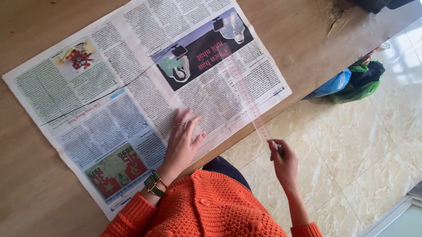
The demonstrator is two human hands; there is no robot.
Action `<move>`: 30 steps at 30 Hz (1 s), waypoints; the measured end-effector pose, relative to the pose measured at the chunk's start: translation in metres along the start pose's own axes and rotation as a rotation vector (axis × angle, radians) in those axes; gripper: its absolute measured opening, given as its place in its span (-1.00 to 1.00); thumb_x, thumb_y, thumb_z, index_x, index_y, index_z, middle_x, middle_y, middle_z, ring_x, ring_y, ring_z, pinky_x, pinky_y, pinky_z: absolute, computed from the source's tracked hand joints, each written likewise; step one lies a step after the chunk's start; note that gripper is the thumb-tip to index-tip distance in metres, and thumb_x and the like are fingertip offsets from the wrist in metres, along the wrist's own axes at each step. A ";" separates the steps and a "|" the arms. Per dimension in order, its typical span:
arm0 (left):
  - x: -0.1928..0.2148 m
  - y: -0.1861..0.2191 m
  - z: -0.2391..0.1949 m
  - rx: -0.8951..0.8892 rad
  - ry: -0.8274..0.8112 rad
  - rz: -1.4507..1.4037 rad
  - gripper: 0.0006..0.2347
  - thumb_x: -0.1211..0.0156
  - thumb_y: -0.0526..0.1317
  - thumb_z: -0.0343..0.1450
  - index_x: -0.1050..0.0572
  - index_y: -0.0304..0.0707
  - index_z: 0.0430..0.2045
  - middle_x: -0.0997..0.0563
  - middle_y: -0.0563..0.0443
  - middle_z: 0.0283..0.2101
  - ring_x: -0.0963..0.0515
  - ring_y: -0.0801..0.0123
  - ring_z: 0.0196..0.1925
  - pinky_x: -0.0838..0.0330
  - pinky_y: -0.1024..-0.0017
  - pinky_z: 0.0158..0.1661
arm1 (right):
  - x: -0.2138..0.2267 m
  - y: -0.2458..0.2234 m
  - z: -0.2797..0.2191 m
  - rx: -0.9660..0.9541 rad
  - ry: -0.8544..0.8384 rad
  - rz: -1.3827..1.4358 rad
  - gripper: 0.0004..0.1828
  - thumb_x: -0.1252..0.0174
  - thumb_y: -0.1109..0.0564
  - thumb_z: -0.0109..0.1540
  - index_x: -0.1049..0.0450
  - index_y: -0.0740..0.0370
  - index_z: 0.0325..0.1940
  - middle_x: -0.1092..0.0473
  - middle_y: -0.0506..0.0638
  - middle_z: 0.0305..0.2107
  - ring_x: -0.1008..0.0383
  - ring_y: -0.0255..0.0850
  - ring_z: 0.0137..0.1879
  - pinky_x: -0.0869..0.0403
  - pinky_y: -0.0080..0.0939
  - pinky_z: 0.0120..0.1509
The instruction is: The person measures and marks a newspaper spread on a wooden table using a ruler and a pen. They repeatedly reposition the ruler to draw straight lines across the paper, occasionally adjusting the newspaper's position.
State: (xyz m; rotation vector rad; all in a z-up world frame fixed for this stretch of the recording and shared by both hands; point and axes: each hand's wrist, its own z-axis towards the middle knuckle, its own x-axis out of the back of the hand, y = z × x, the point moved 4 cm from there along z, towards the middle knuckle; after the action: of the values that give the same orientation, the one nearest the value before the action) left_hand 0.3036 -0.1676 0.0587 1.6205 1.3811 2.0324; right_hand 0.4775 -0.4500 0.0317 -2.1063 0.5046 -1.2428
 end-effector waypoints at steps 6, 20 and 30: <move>-0.020 0.012 0.015 0.229 -0.041 0.523 -0.45 -0.20 0.06 0.41 -0.30 -0.02 0.31 -0.16 -0.24 0.47 0.04 -0.50 0.45 -0.07 -0.45 0.22 | 0.052 0.033 0.056 -0.036 0.056 -0.023 -0.79 -0.18 -0.11 0.36 -0.62 -0.03 -0.07 -0.36 0.00 -0.74 -0.35 -0.18 -0.43 -0.39 -0.14 -0.11; -0.103 0.046 0.169 -0.178 0.047 0.636 -0.53 -0.03 0.11 0.50 -0.31 0.04 0.30 -0.14 -0.15 0.48 0.03 -0.15 0.54 -0.01 -0.28 0.34 | 0.059 0.035 0.094 -0.017 -0.086 -0.098 -0.73 -0.19 -0.21 0.31 -0.63 -0.07 -0.11 -0.38 -0.01 -0.74 -0.39 -0.15 -0.45 -0.41 -0.13 -0.13; -0.113 0.032 0.201 -0.252 0.131 0.553 -0.47 0.32 0.28 0.54 -0.37 0.11 0.28 -0.21 0.08 0.48 -0.11 0.03 0.52 0.11 -0.24 0.38 | 0.051 0.026 0.099 0.014 -0.123 -0.096 -0.74 -0.12 -0.17 0.34 -0.60 -0.13 -0.01 -0.50 -0.02 -0.60 -0.45 -0.09 -0.35 -0.43 -0.08 -0.08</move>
State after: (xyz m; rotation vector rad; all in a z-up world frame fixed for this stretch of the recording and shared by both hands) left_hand 0.5284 -0.1507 0.0006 1.9285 0.7053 2.5212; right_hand 0.5885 -0.4678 0.0108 -2.2009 0.3429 -1.1565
